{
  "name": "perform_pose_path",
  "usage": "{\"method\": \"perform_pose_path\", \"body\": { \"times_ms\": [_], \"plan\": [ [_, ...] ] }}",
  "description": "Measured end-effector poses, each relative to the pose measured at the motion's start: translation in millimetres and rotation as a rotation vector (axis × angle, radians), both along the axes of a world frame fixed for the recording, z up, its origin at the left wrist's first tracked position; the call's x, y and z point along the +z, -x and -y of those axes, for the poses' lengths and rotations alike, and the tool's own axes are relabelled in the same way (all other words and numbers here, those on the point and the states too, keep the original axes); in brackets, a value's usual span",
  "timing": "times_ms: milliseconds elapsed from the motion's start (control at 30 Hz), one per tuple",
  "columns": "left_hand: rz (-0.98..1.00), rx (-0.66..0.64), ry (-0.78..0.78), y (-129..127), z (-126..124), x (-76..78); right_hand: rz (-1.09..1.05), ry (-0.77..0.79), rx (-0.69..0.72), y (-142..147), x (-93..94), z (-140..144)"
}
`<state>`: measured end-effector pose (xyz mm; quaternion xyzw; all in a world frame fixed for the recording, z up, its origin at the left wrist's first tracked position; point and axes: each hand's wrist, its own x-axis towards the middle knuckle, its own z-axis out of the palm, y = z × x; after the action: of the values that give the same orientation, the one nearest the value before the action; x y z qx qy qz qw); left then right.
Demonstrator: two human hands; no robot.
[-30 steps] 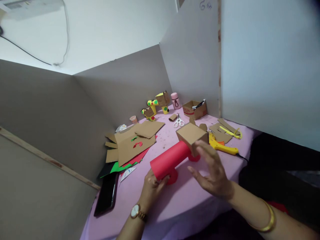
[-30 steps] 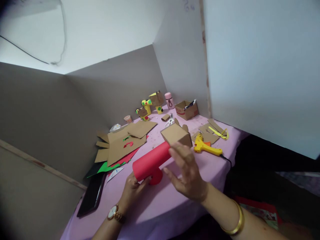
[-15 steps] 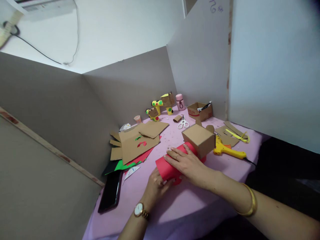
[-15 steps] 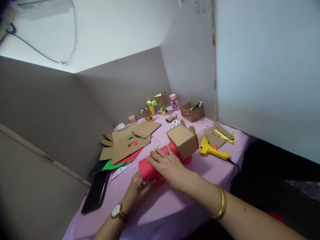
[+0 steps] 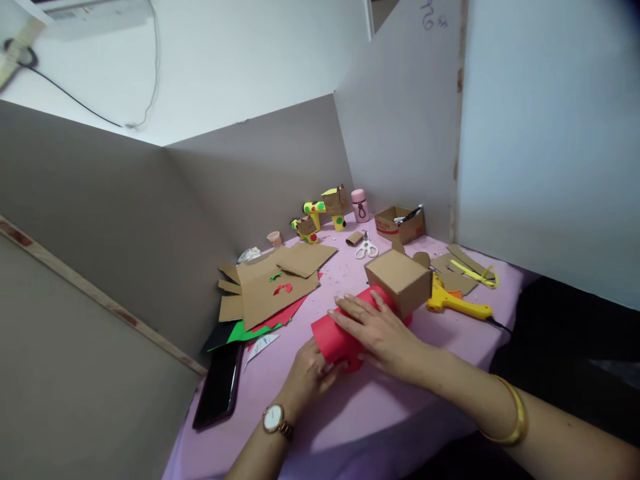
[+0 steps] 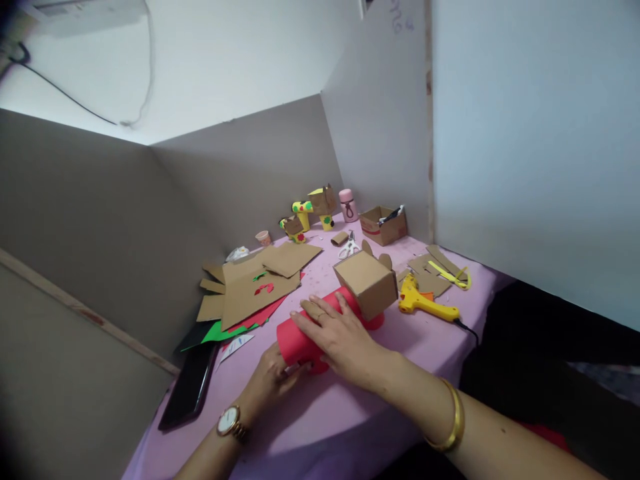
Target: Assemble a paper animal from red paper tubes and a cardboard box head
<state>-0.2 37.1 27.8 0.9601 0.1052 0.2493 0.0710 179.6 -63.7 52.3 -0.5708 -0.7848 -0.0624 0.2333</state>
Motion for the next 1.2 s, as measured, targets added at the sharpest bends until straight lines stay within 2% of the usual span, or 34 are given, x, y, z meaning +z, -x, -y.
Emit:
{"method": "perform_pose_path", "body": {
  "times_ms": [67, 167, 233, 300, 433, 633, 867, 1200],
  "plan": [
    [-0.009, -0.012, 0.009, 1, -1, 0.4, -0.066, -0.057, -0.004, -3, -2.5, 9],
    [-0.028, -0.012, 0.026, 1, -2, 1.8, -0.201, -0.240, -0.021, -10, -10.8, 27],
    [-0.049, 0.000, 0.037, 2, -2, 3.2, -0.285, -0.371, -0.040, -14, -19.7, 41],
    [-0.067, 0.017, 0.042, 2, -1, 4.4, -0.341, -0.432, -0.041, -16, -31.3, 53],
    [-0.096, 0.040, 0.033, 2, 0, 5.0, -0.364, -0.369, -0.033, -15, -58.6, 68],
    [-0.111, 0.037, 0.015, 1, 0, 3.9, -0.394, -0.278, -0.103, -7, -86.5, 65],
    [-0.128, 0.028, 0.049, 0, 3, 8.7, -0.379, -0.186, -0.097, 0, -96.0, 60],
    [-0.102, 0.064, 0.113, 1, 3, 1.7, -0.393, -0.165, -0.073, 2, -95.4, 61]
  ]
}}
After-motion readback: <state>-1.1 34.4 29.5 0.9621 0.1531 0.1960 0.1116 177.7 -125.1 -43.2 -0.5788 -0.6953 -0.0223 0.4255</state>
